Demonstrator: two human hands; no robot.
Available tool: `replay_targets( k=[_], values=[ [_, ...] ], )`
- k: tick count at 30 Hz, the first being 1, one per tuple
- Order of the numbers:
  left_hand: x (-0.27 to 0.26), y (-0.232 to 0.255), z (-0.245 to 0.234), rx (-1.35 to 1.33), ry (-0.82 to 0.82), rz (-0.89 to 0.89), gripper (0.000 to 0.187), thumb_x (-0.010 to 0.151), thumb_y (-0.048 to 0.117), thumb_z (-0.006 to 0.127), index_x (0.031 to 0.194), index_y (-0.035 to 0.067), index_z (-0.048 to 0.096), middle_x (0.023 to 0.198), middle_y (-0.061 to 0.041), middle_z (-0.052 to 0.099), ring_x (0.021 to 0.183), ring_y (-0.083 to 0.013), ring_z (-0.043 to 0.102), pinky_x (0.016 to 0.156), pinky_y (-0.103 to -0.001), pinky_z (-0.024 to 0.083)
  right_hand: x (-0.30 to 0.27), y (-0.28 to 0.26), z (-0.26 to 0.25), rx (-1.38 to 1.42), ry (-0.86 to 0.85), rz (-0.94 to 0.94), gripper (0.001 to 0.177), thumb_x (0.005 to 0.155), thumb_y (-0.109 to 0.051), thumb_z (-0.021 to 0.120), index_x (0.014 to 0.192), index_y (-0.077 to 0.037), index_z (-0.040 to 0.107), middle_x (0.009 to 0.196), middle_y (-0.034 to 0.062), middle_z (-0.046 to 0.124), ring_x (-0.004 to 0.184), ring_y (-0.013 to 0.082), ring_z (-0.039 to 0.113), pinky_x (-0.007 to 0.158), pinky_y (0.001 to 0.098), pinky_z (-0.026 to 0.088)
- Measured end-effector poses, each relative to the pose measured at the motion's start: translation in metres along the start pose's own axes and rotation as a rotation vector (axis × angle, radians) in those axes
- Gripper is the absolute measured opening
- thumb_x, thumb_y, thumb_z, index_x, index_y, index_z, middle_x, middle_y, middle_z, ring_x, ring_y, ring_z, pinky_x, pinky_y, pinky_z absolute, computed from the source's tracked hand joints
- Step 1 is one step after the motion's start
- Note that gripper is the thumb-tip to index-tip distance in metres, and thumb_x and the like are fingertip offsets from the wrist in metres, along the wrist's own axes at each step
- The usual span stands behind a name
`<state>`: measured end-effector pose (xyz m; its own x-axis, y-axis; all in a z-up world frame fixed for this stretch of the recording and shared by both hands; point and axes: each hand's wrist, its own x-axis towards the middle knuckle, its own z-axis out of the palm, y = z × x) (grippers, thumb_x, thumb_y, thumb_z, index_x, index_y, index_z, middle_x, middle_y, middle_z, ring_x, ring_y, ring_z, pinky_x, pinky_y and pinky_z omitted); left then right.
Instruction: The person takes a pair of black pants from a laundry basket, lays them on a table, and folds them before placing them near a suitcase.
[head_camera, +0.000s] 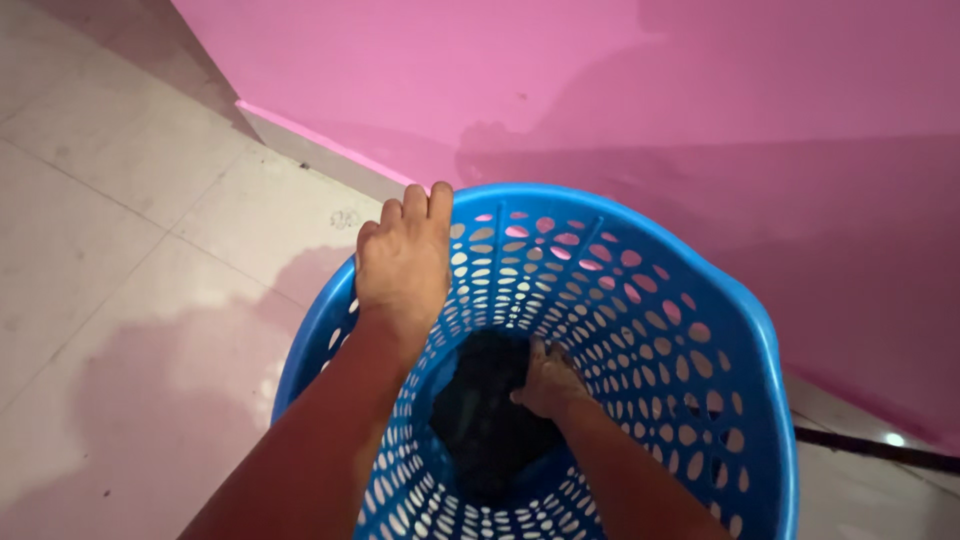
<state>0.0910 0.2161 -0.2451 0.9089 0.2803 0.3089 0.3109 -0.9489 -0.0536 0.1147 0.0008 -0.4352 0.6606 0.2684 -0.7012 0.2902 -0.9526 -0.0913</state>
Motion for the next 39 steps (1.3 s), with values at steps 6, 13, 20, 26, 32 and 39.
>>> replay_targets(
  k=[6,13,20,26,32,39],
  values=[
    [-0.001,-0.002,0.012,0.026,0.129,-0.018,0.041,0.084,0.017,0.069,0.122,0.016,0.056,0.099,-0.001,0.059,0.094,-0.0210,0.065,0.072,-0.037,0.054,0.051,0.005,0.015,0.072,-0.015,0.014,0.123,0.072,-0.042,0.090,0.162,-0.005,0.015,0.161,0.0226,0.038,0.154,0.0377,0.033,0.127,0.0430,0.030],
    [0.001,-0.002,0.008,-0.013,0.071,-0.019,0.047,0.076,0.015,0.070,0.120,0.016,0.055,0.095,-0.002,0.058,0.089,-0.0213,0.065,0.069,-0.037,0.053,0.085,0.010,0.048,0.107,0.021,0.081,0.125,0.075,-0.036,0.091,0.161,0.000,0.008,0.165,0.0321,0.021,0.151,0.0456,0.029,0.123,0.0450,0.033],
    [-0.001,-0.003,0.011,-0.059,0.147,-0.011,0.042,0.080,0.013,0.073,0.119,0.015,0.056,0.095,-0.002,0.058,0.090,-0.0225,0.064,0.071,-0.038,0.053,0.105,0.026,0.075,0.172,-0.125,0.045,0.133,0.080,-0.044,0.090,0.162,-0.001,-0.006,0.169,0.0281,0.001,0.156,0.0450,0.011,0.126,0.0494,0.022],
    [0.001,-0.002,0.010,-0.073,0.128,-0.031,0.036,0.085,0.021,0.072,0.116,0.016,0.055,0.095,-0.001,0.057,0.090,-0.0214,0.064,0.072,-0.037,0.053,0.092,0.022,0.068,0.195,-0.222,0.024,0.126,0.081,-0.045,0.086,0.164,-0.011,-0.003,0.172,0.0149,0.007,0.159,0.0390,0.011,0.128,0.0523,0.019],
    [-0.001,-0.003,0.012,-0.076,0.136,-0.030,0.033,0.090,0.031,0.071,0.115,0.015,0.055,0.093,-0.002,0.057,0.088,-0.0214,0.064,0.070,-0.038,0.052,0.079,0.008,0.047,0.109,-0.112,0.084,0.117,0.082,-0.044,0.083,0.164,-0.016,0.005,0.172,0.0153,0.018,0.159,0.0368,0.021,0.128,0.0538,0.022],
    [0.000,-0.006,0.015,-0.114,0.152,-0.023,0.032,0.091,0.028,0.071,0.115,0.016,0.055,0.095,-0.002,0.058,0.089,-0.0212,0.064,0.070,-0.038,0.052,0.091,0.023,0.082,0.153,-0.282,0.084,0.131,0.086,-0.041,0.085,0.165,-0.016,-0.017,0.172,0.0249,-0.002,0.157,0.0430,0.015,0.127,0.0531,0.022]
  ],
)
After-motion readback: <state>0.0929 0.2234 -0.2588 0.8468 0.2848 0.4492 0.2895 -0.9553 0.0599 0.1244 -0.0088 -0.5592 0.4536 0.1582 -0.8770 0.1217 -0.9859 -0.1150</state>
